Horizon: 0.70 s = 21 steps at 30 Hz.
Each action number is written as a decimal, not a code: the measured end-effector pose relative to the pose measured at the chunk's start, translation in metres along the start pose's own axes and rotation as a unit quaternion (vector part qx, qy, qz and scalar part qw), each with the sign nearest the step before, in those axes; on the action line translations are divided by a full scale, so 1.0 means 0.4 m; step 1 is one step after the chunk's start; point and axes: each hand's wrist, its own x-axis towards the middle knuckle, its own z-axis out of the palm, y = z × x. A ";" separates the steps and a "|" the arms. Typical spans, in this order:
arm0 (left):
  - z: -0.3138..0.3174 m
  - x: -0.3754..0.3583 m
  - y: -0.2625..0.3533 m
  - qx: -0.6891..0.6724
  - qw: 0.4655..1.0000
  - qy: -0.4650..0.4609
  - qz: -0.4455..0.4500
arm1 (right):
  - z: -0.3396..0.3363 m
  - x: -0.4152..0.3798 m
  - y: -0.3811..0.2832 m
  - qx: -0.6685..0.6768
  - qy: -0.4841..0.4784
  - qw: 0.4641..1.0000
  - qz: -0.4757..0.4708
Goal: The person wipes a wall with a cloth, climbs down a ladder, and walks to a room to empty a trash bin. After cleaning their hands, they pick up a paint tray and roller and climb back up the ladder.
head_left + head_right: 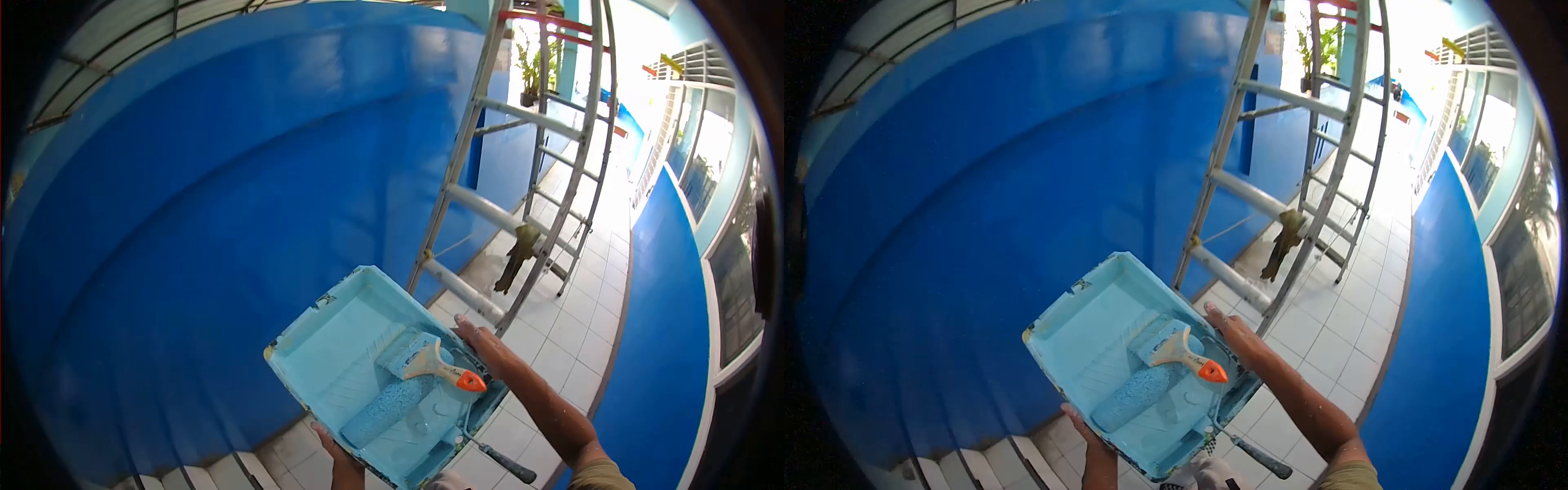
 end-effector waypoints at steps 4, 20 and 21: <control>0.035 -0.005 0.033 -0.047 0.998 -0.029 -0.006 | -0.004 -0.049 -0.031 -0.018 -0.028 0.997 -0.064; -0.074 0.027 -0.024 -0.136 0.985 -0.091 -0.055 | -0.297 -0.162 -0.028 0.001 0.182 0.950 -0.253; -0.077 0.031 -0.035 -0.135 0.985 -0.101 -0.041 | -0.331 -0.174 -0.014 0.029 0.201 0.936 -0.287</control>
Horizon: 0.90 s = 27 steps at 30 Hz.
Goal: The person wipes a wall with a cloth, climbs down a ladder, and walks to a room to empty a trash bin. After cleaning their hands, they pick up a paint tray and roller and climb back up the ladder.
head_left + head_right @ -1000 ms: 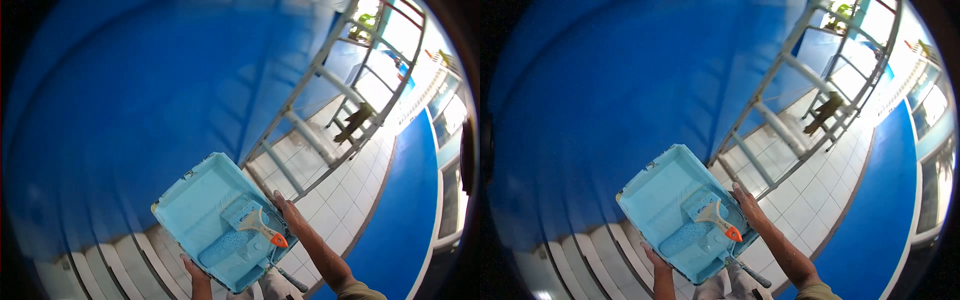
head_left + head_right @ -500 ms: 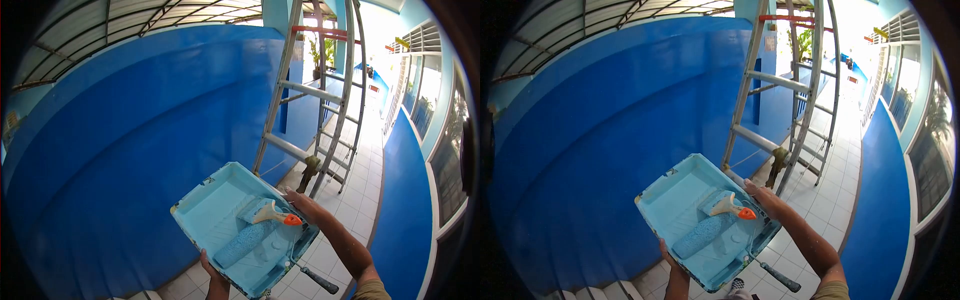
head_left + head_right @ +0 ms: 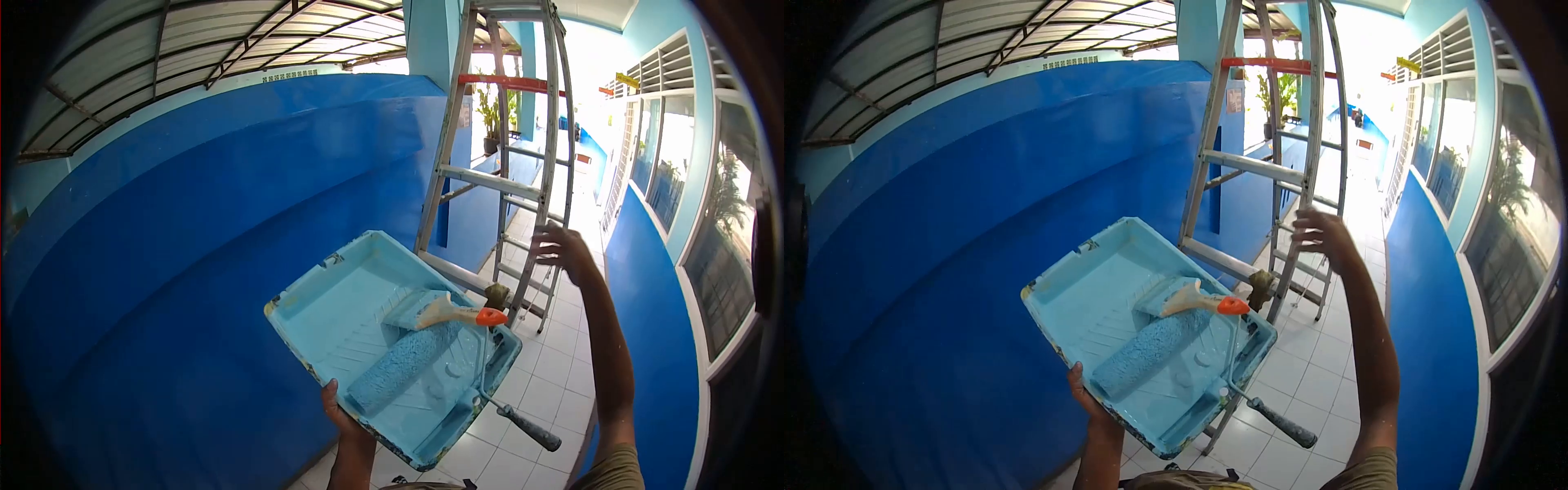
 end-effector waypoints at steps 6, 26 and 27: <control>0.053 -0.030 -0.007 -0.062 0.997 -0.028 0.022 | -0.128 -0.013 0.086 -0.001 0.149 0.987 -0.066; 0.457 -0.015 0.141 -0.108 0.959 -0.225 0.136 | -0.166 0.062 0.178 -0.018 0.115 0.978 -0.175; 0.474 -0.001 0.143 -0.131 0.957 -0.232 0.115 | -0.169 0.075 0.188 -0.010 0.132 0.976 -0.173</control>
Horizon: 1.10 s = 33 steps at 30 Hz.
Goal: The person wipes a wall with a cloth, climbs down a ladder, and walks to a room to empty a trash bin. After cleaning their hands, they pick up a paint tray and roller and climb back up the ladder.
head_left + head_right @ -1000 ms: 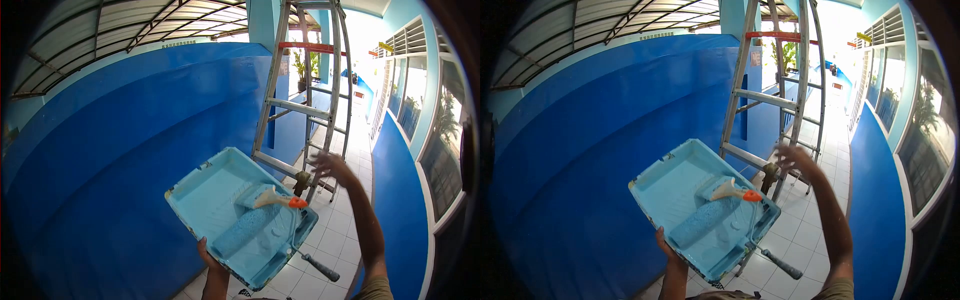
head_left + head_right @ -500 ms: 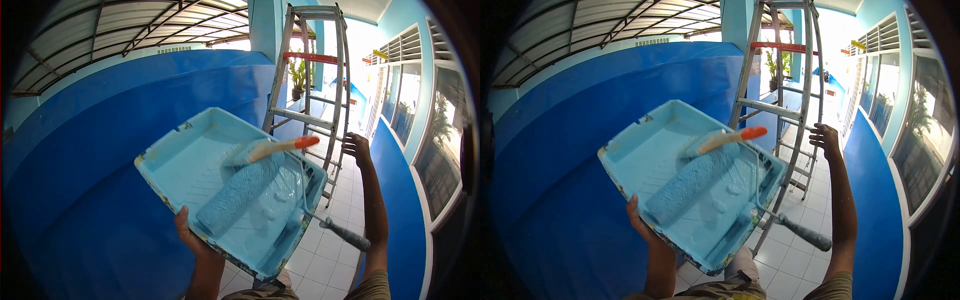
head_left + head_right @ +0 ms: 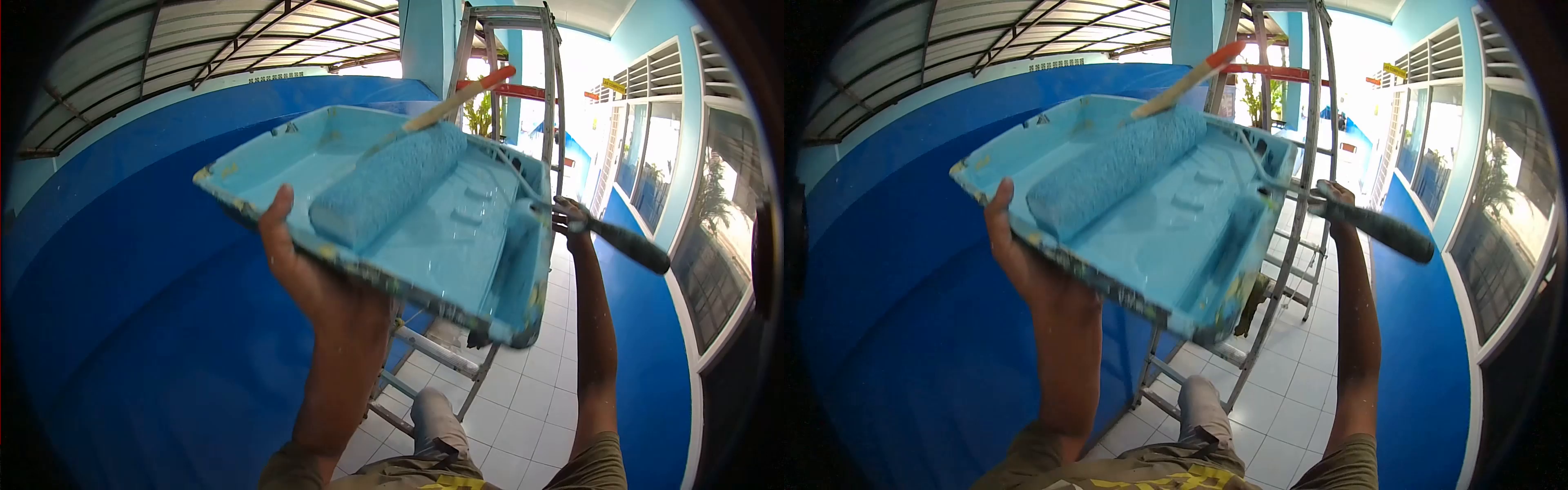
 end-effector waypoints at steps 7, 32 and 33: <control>0.089 0.192 -0.049 -0.108 0.987 -0.119 -0.020 | 0.074 0.073 -0.090 -0.030 0.076 0.997 0.011; 0.226 0.842 -0.138 0.077 0.985 -0.129 0.083 | 0.043 0.822 -0.311 -0.327 0.205 0.904 -0.183; 0.215 0.876 -0.150 0.094 0.980 -0.141 0.100 | 0.052 0.859 -0.329 -0.336 0.204 0.898 -0.198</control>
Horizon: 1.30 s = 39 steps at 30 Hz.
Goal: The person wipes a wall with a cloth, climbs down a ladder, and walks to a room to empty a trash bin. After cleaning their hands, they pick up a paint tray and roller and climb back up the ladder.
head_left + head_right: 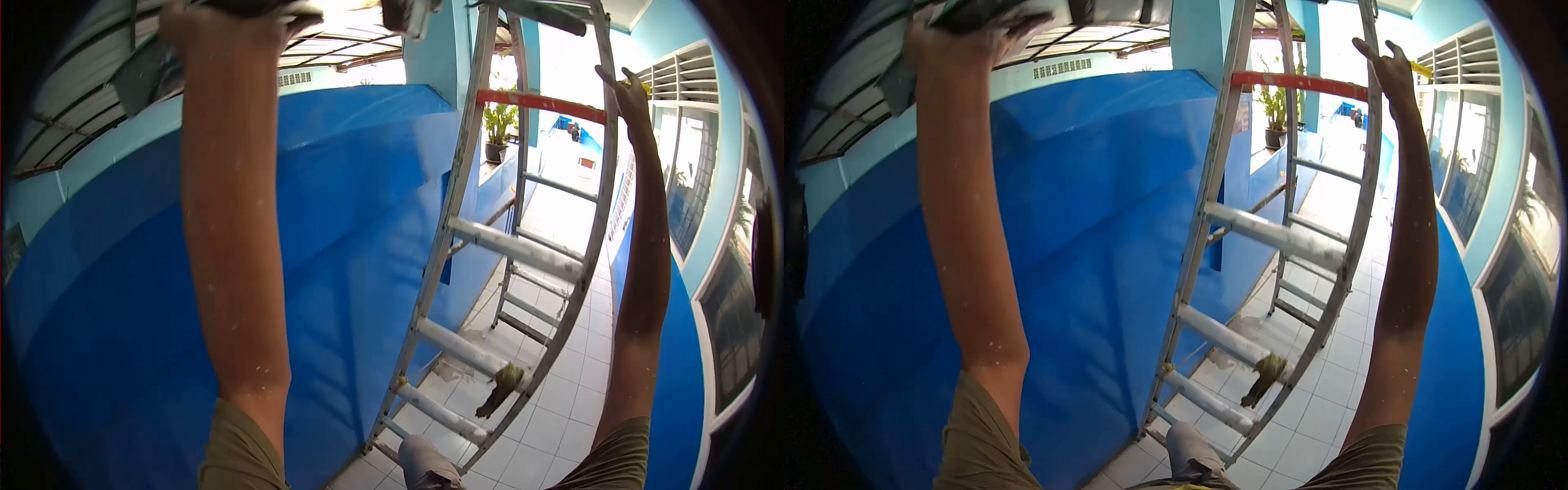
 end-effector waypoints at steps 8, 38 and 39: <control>-0.011 0.184 -0.110 0.039 0.982 0.158 0.094 | 0.067 0.193 0.039 0.044 -0.046 0.997 -0.032; -0.106 0.449 -0.221 0.087 0.943 0.278 0.160 | 0.033 0.127 0.014 -0.038 -0.022 0.993 0.110; -0.112 0.457 -0.224 0.108 0.936 0.287 0.173 | 0.028 0.120 0.021 -0.043 -0.020 0.993 0.106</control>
